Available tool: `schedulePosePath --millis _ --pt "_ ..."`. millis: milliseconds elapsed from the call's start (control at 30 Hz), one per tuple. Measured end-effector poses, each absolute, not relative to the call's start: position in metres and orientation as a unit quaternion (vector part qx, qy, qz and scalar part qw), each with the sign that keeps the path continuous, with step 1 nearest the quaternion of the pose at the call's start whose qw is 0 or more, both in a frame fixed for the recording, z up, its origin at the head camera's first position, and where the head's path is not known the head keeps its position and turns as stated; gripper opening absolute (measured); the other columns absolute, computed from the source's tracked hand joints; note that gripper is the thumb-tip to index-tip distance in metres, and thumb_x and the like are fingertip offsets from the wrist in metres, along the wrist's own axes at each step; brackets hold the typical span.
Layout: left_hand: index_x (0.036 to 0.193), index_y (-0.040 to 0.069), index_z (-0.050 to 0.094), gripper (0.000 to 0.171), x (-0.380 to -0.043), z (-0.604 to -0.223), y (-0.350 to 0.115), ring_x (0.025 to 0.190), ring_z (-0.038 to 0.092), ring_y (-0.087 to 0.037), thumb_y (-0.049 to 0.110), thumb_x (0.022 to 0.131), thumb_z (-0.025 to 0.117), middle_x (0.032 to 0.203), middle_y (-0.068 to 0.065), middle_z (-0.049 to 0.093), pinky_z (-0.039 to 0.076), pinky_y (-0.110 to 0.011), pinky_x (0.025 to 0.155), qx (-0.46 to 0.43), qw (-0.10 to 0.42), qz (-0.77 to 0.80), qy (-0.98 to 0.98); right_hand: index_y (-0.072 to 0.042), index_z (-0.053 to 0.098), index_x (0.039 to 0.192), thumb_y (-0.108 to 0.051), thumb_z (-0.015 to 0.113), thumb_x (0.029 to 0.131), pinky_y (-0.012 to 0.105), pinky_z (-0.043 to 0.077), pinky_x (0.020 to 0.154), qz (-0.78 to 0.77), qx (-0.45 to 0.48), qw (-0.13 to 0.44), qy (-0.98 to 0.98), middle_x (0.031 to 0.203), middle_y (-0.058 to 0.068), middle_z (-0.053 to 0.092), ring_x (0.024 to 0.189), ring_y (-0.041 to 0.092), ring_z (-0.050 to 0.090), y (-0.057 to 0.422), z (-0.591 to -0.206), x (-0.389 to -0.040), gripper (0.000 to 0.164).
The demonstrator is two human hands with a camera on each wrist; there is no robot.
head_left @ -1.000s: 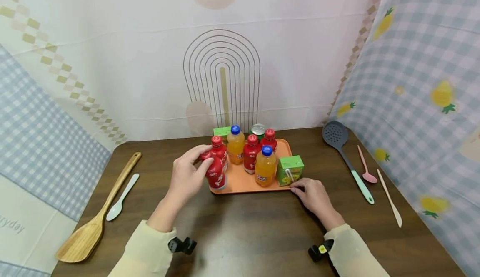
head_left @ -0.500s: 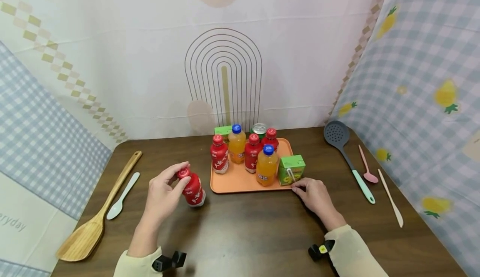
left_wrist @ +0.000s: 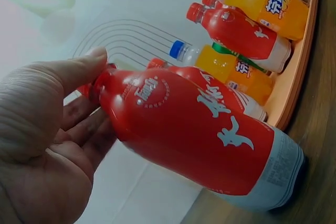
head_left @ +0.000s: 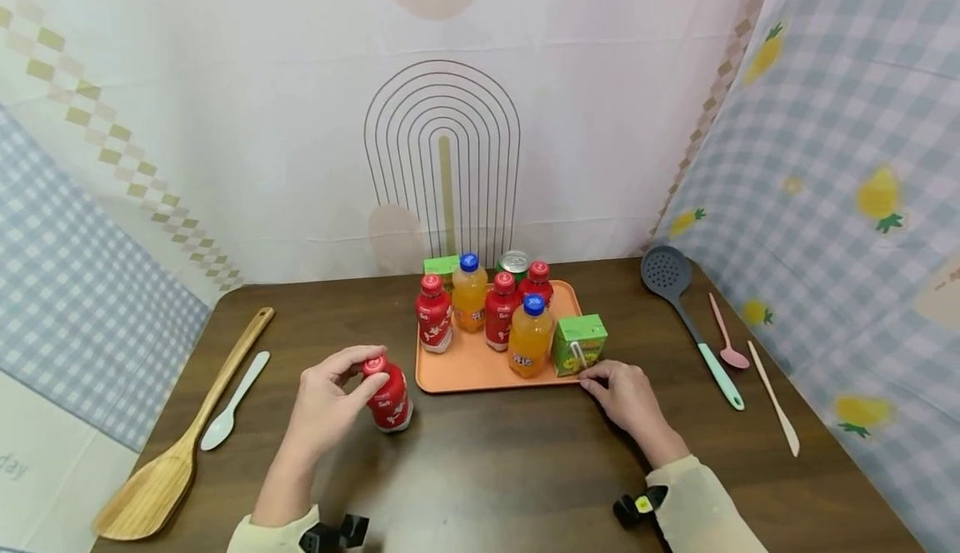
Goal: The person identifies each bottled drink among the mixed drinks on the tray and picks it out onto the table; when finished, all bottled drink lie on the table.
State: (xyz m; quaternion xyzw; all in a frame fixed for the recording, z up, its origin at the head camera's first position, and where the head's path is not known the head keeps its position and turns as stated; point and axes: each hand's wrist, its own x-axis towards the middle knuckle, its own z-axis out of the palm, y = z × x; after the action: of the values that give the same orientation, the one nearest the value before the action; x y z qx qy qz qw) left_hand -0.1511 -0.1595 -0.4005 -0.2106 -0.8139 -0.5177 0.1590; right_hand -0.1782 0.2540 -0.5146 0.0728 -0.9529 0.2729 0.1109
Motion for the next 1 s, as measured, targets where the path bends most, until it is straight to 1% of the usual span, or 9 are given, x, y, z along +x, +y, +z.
schedulePosePath --millis 133,267,400,500,667,900,1000 --pt "0.106 0.003 0.066 0.031 -0.154 -0.404 -0.163 0.092 0.061 -0.017 0.001 0.075 0.072 0.102 -0.012 0.065 0.049 -0.027 0.081 -0.211 0.146 -0.538 -0.803 -0.018 0.074 0.082 -0.021 0.071 0.08 0.04 0.05 0.074 0.272 0.074 0.116 -0.952 0.085 -0.006 0.067 0.082 0.016 0.063 0.253 -0.515 -0.179 0.005" --pt "0.105 0.002 0.066 0.032 -0.155 -0.403 -0.163 0.091 0.062 -0.018 -0.001 0.074 0.073 0.101 -0.012 0.066 0.05 -0.028 0.079 -0.214 0.158 -0.536 -0.802 -0.018 0.074 0.082 -0.02 0.071 0.08 0.04 0.05 0.074 0.271 0.079 0.118 -0.952 0.085 -0.005 0.067 0.082 0.016 0.063 0.253 -0.512 -0.181 0.004" --pt "0.105 0.003 0.066 0.032 -0.153 -0.402 -0.162 0.09 0.062 -0.018 -0.001 0.074 0.073 0.101 -0.011 0.066 0.05 -0.025 0.078 -0.213 0.162 -0.527 -0.807 -0.018 0.074 0.082 -0.02 0.071 0.08 0.041 0.05 0.075 0.27 0.079 0.112 -0.953 0.085 -0.005 0.067 0.083 0.016 0.063 0.253 -0.511 -0.181 0.004" --pt "0.105 0.003 0.067 0.032 -0.152 -0.4 -0.163 0.088 0.062 -0.016 0.0 0.074 0.073 0.1 -0.009 0.066 0.05 -0.025 0.077 -0.211 0.152 -0.523 -0.812 -0.018 0.074 0.082 -0.02 0.071 0.08 0.041 0.05 0.075 0.272 0.072 0.105 -0.954 0.085 -0.005 0.067 0.083 0.017 0.063 0.252 -0.512 -0.179 0.004" --pt "0.103 0.005 0.068 0.03 -0.15 -0.395 -0.164 0.086 0.063 -0.014 0.003 0.074 0.074 0.097 -0.006 0.067 0.052 -0.028 0.074 -0.213 0.125 -0.515 -0.821 -0.02 0.074 0.082 -0.02 0.071 0.08 0.041 0.05 0.075 0.274 0.066 0.099 -0.954 0.086 -0.005 0.067 0.084 0.017 0.063 0.252 -0.512 -0.179 0.003" --pt "0.103 0.004 0.067 0.03 -0.15 -0.392 -0.166 0.088 0.064 -0.014 0.004 0.074 0.074 0.099 -0.007 0.067 0.052 -0.034 0.074 -0.211 0.106 -0.521 -0.82 -0.02 0.074 0.083 -0.02 0.072 0.079 0.041 0.05 0.075 0.28 0.064 0.1 -0.953 0.085 -0.005 0.067 0.082 0.017 0.063 0.252 -0.509 -0.181 0.004" --pt "0.103 0.003 0.067 0.03 -0.149 -0.394 -0.167 0.088 0.064 -0.015 0.003 0.074 0.074 0.099 -0.008 0.067 0.052 -0.034 0.074 -0.209 0.101 -0.522 -0.82 -0.019 0.074 0.083 -0.021 0.072 0.08 0.041 0.05 0.074 0.275 0.065 0.093 -0.955 0.085 -0.006 0.067 0.081 0.016 0.063 0.253 -0.509 -0.179 0.004"
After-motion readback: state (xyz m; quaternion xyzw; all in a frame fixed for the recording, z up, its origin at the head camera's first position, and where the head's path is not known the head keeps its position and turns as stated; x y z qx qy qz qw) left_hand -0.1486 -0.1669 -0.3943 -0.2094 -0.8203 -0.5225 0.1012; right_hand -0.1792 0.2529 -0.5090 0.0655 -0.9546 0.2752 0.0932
